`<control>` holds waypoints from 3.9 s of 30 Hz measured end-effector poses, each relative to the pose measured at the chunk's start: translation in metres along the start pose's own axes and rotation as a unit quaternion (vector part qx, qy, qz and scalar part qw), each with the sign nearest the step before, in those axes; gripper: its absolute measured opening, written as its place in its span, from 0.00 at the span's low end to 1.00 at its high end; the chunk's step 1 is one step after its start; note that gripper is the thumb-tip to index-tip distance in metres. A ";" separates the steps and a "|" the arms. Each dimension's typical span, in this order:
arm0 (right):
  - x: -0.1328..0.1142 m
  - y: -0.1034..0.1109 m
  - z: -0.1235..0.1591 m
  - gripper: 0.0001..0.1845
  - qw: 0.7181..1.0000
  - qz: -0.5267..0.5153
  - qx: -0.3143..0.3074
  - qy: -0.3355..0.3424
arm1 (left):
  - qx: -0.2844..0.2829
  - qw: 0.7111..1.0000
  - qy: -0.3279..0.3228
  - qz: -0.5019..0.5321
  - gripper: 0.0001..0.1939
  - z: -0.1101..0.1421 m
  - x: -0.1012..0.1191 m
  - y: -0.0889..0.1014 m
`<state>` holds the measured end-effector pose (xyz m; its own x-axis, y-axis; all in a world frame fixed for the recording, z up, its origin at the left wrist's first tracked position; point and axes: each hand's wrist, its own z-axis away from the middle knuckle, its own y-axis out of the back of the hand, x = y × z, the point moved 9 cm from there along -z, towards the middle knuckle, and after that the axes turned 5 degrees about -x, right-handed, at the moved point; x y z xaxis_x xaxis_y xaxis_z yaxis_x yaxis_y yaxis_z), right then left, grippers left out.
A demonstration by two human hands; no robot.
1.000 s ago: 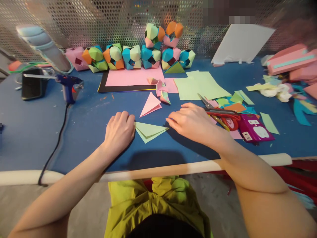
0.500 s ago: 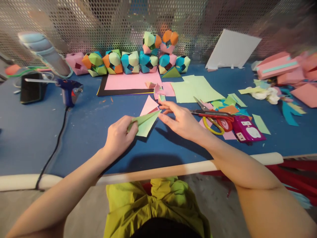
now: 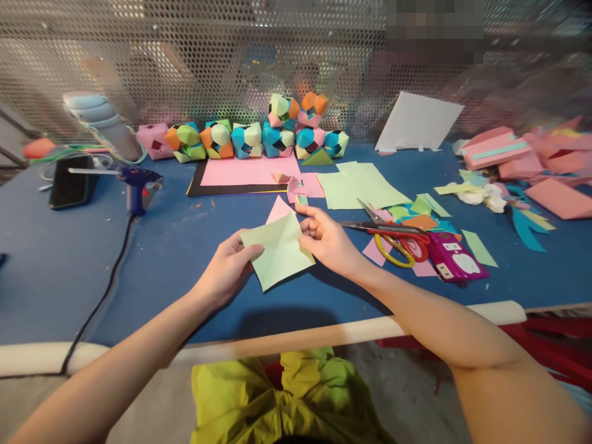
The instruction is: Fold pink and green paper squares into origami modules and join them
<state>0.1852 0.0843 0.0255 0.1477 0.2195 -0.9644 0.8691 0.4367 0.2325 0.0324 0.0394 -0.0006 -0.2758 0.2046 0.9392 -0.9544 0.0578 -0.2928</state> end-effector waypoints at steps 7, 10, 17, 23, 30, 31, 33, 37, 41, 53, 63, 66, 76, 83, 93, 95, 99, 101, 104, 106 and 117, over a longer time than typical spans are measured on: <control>0.005 -0.008 0.002 0.25 1.000 -0.010 -0.012 -0.017 | -0.012 0.995 0.066 0.070 0.13 -0.001 -0.014 -0.005; 0.011 -0.013 0.002 0.24 0.998 -0.045 -0.027 -0.034 | 0.003 0.994 0.067 0.090 0.12 -0.003 -0.013 -0.002; 0.008 -0.020 0.004 0.20 0.994 -0.092 -0.040 -0.041 | 0.018 0.990 0.084 0.114 0.08 -0.005 -0.014 0.002; 0.009 -0.014 0.003 0.18 0.993 -0.102 -0.015 -0.048 | 0.068 0.992 -0.010 0.105 0.08 -0.008 0.009 0.020; 0.013 -0.011 0.002 0.21 0.990 -0.126 -0.007 -0.057 | 0.067 0.993 0.012 0.098 0.03 -0.016 -0.001 0.029; 0.014 -0.011 0.002 0.21 0.989 -0.132 -0.007 -0.060 | 0.059 0.994 0.016 0.096 0.03 -0.016 -0.003 0.027; 0.014 -0.011 0.001 0.21 0.987 -0.145 -0.006 -0.065 | 0.053 0.995 0.021 0.087 0.05 -0.015 -0.006 0.024; 0.015 -0.012 0.001 0.20 0.984 -0.165 -0.009 -0.071 | 0.046 0.997 0.024 0.051 0.05 -0.012 -0.007 0.019; 0.016 -0.012 0.001 0.19 0.982 -0.176 -0.012 -0.068 | 0.052 0.999 0.007 -0.009 0.06 -0.014 -0.002 0.023; 0.019 -0.012 0.001 0.20 0.976 -0.200 -0.005 -0.083 | 0.082 0.994 -0.075 -0.018 0.16 -0.020 0.031 0.046; 0.016 -0.013 0.002 0.19 0.979 -0.190 -0.015 -0.066 | 0.107 0.977 -0.179 0.045 0.13 -0.011 0.062 0.053; 0.016 -0.014 0.002 0.20 0.979 -0.195 -0.018 -0.062 | 0.058 0.990 -0.131 0.016 0.07 -0.014 0.045 0.038; 0.017 -0.013 -0.001 0.20 0.977 -0.206 -0.009 -0.056 | -0.106 0.993 -0.049 -0.008 0.20 -0.011 0.006 -0.011; 0.024 -0.018 0.001 0.18 0.981 -0.182 -0.010 -0.068 | -0.066 0.996 0.020 0.059 0.13 -0.016 -0.007 -0.009; 0.011 0.001 -0.010 0.24 1.000 -0.022 0.000 0.020 | -0.083 0.993 0.071 -0.048 0.14 -0.016 -0.018 -0.007; 0.005 -0.005 -0.007 0.18 0.998 0.049 -0.028 0.038 | -0.097 0.986 0.055 -0.123 0.17 -0.015 -0.015 -0.008; 0.001 -0.015 -0.001 0.06 0.987 0.144 -0.058 0.043 | -0.109 0.956 -0.039 -0.269 0.16 -0.012 0.005 -0.008; 0.000 -0.016 0.000 0.05 0.984 0.159 -0.053 0.055 | -0.121 0.938 -0.094 -0.311 0.20 -0.011 0.016 -0.009; 0.003 -0.015 -0.002 0.04 0.983 0.167 -0.048 0.067 | -0.140 0.913 -0.133 -0.360 0.24 -0.009 0.021 -0.009; 0.007 -0.016 -0.005 0.04 0.981 0.174 -0.053 0.073 | -0.142 0.894 -0.145 -0.399 0.24 -0.008 0.020 -0.009; 0.005 -0.030 -0.001 0.19 0.957 0.228 -0.091 0.153 | -0.138 0.820 -0.191 -0.521 0.20 -0.006 0.020 -0.012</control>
<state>0.1596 0.0732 0.0142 0.3226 0.6574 -0.6810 0.6461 0.3728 0.6660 0.0394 0.0485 0.0203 0.6070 -0.4147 0.6779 -0.6469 0.2376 0.7246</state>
